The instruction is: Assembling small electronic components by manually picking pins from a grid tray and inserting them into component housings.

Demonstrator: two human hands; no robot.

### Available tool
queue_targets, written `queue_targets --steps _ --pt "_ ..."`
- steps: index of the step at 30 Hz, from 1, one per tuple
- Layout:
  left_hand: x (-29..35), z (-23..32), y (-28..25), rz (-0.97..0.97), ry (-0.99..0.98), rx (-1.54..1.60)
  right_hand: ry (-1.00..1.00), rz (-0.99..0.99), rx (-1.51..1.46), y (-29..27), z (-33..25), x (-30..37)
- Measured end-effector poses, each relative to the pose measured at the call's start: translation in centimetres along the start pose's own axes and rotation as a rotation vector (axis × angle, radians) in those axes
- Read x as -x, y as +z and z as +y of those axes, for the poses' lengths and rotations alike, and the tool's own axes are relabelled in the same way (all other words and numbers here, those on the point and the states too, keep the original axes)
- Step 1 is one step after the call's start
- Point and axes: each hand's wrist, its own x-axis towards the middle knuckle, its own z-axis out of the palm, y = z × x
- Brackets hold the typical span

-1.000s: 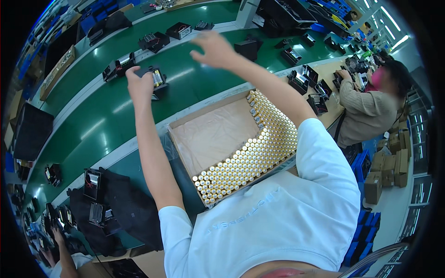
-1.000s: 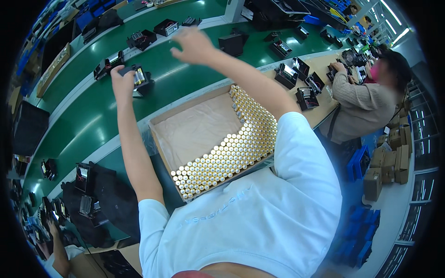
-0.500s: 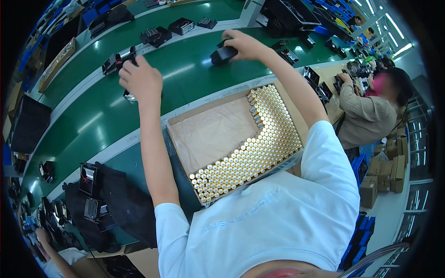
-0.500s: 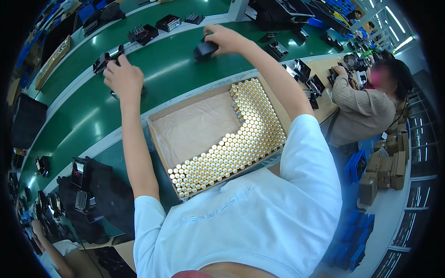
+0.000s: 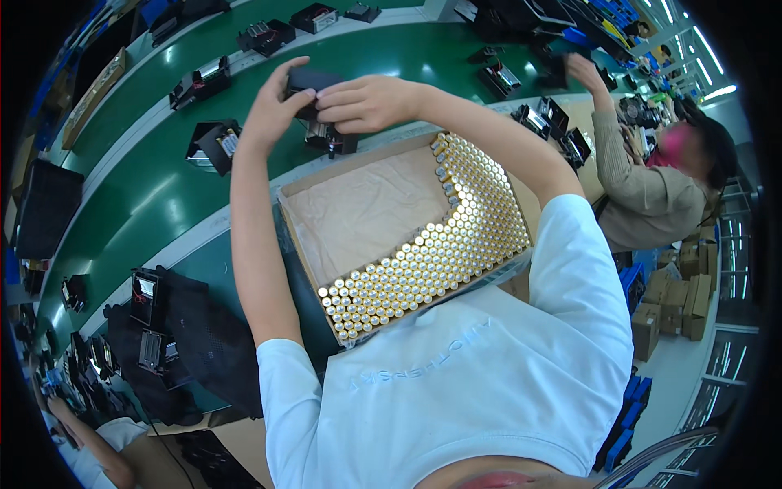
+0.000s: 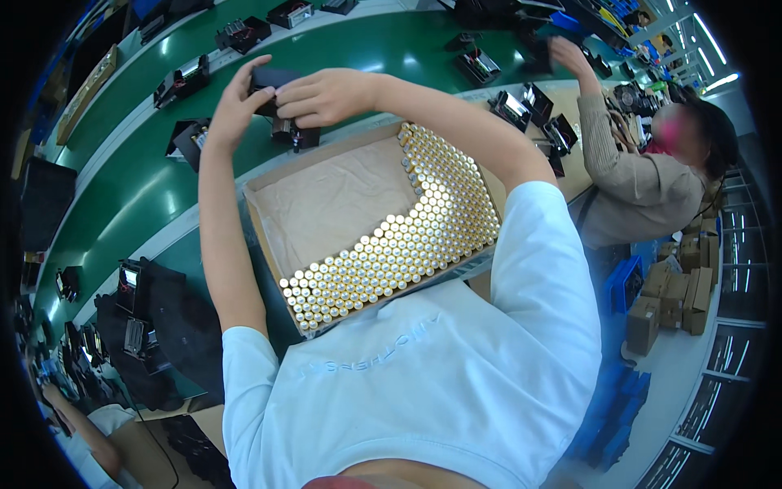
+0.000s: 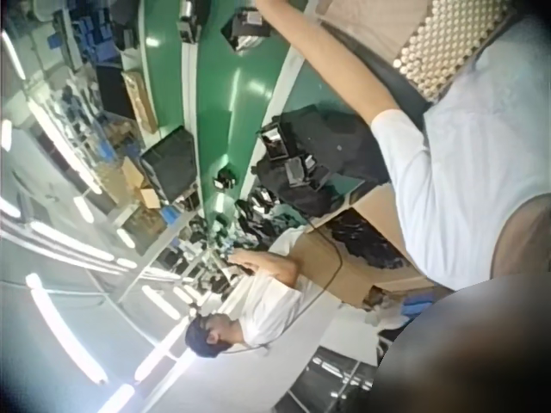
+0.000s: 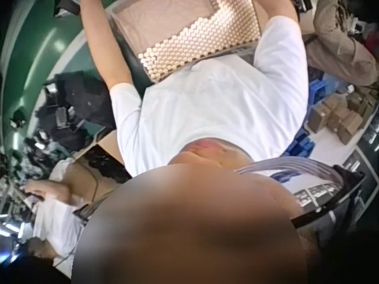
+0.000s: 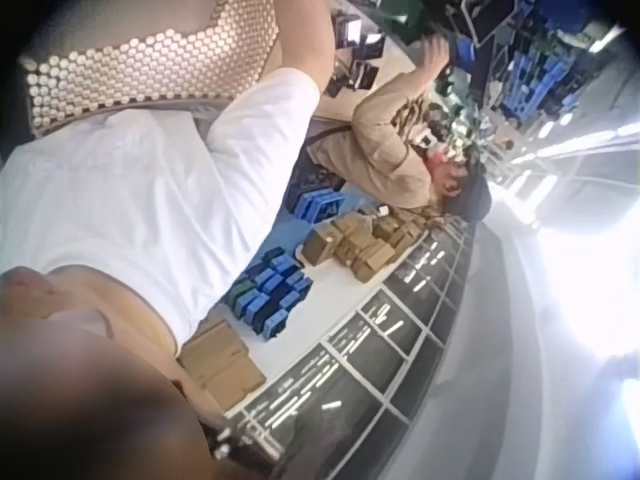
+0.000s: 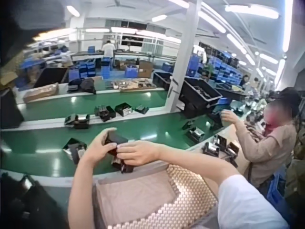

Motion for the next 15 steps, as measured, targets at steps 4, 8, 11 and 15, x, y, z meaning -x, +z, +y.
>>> queue_targets --steps 4,8,11,15 --pt "-0.4 0.2 -0.5 0.098 -0.140 -0.024 0.064 -0.098 0.104 -1.3 0.5 1.0" --pt "-0.5 0.1 0.1 0.239 -0.334 0.198 0.438 -0.284 -0.195 -5.2 -2.4 1.9" --pt "-0.7 0.1 0.0 0.268 -0.414 0.307 0.916 -0.438 -0.778 -8.4 -5.5 0.2" --pt "-0.7 0.2 0.4 0.185 -0.445 0.414 0.732 -0.775 -1.047 -10.4 -10.5 -0.3"
